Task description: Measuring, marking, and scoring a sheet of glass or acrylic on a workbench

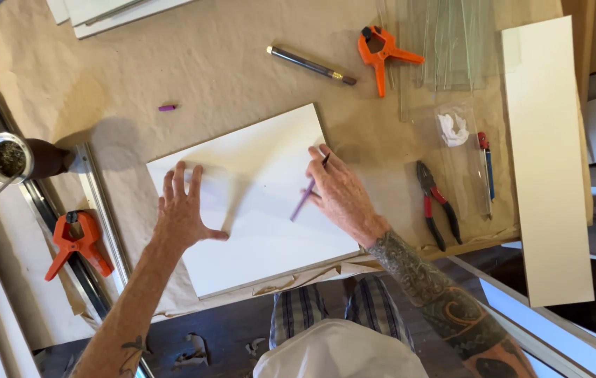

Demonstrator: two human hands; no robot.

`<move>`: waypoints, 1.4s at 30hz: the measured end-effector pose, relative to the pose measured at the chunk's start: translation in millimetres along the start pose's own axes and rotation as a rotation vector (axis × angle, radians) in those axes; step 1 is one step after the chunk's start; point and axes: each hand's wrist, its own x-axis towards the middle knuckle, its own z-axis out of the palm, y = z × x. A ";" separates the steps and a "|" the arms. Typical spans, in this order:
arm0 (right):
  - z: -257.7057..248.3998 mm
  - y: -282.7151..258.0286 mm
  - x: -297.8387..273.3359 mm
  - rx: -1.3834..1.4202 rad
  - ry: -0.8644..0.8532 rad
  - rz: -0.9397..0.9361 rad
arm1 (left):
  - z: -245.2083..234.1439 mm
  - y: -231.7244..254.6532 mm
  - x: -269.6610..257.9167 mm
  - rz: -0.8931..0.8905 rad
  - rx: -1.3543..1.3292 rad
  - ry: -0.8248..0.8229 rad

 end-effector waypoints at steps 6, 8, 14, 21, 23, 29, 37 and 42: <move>7.5 3.1 1.2 -0.272 -0.095 -0.104 | -0.4 1.8 0.0 -0.016 0.009 -0.028; 10.5 2.9 0.4 -0.273 -0.109 -0.094 | 4.4 5.3 0.8 -0.057 0.100 -0.095; 10.5 3.1 1.6 -0.314 -0.157 -0.064 | -34.4 74.7 29.5 0.021 0.243 -0.147; 9.1 7.1 -0.6 -0.350 -0.160 -0.081 | -45.6 156.1 67.7 0.365 0.170 -0.030; 6.3 6.9 -0.6 -0.287 -0.123 -0.097 | -37.6 158.4 72.4 0.370 0.273 0.004; -16.6 25.0 5.2 0.051 -0.010 -0.077 | -43.4 162.4 71.2 0.353 0.282 -0.058; -5.2 83.5 44.0 0.684 0.230 0.276 | -57.5 166.5 71.8 0.331 0.283 -0.154; 15.4 97.6 70.1 0.736 0.383 0.200 | -56.9 166.6 69.5 0.328 0.264 -0.140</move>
